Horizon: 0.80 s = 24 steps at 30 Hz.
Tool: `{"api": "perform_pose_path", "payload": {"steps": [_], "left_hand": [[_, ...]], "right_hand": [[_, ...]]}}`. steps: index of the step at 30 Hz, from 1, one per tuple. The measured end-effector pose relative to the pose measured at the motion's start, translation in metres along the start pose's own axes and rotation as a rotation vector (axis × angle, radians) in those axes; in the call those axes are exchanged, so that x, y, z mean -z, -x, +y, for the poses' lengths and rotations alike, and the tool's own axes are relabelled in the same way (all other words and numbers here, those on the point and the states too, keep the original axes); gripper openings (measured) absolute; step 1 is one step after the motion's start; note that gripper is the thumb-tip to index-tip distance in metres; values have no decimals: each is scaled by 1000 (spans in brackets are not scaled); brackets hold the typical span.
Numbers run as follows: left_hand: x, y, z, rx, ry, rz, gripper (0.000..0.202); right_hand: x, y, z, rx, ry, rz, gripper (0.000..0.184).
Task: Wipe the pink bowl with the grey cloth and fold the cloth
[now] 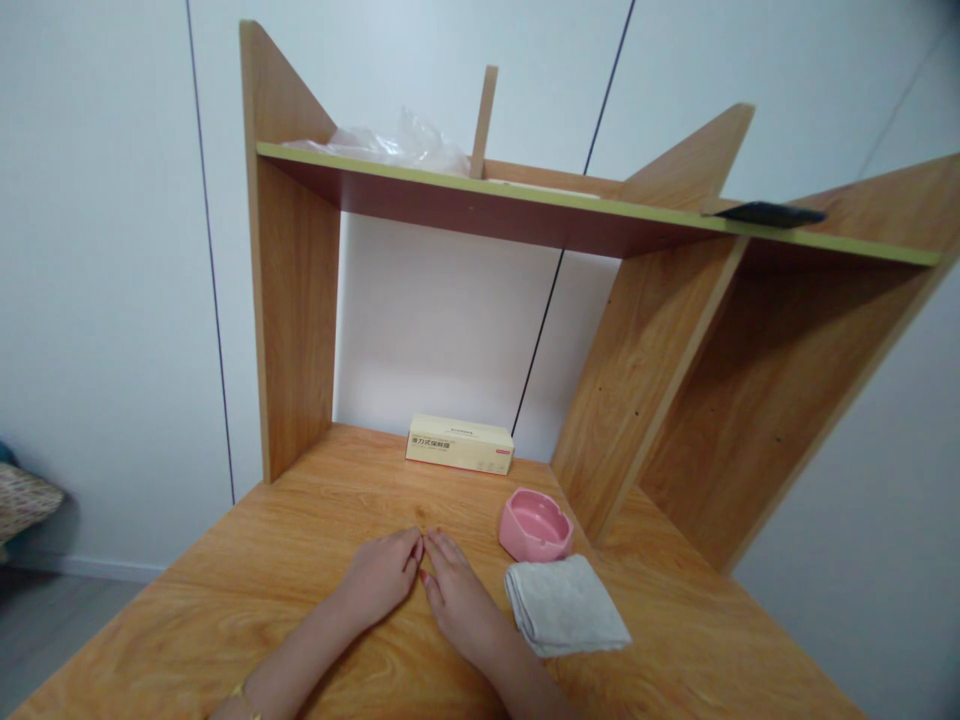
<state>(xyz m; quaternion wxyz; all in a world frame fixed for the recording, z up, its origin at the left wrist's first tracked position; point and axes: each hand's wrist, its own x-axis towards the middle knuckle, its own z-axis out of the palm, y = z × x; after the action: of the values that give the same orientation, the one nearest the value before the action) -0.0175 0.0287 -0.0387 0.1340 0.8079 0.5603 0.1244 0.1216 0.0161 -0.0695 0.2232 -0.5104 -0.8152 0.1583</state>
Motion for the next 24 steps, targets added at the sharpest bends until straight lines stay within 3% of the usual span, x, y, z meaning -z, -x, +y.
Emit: {"api": "perform_pose_path", "payload": {"steps": [24], "left_hand": [[0,-1,-1,-12,-13,5,21]], "right_hand": [[-3,-2,3,2,-25,15,47]]}}
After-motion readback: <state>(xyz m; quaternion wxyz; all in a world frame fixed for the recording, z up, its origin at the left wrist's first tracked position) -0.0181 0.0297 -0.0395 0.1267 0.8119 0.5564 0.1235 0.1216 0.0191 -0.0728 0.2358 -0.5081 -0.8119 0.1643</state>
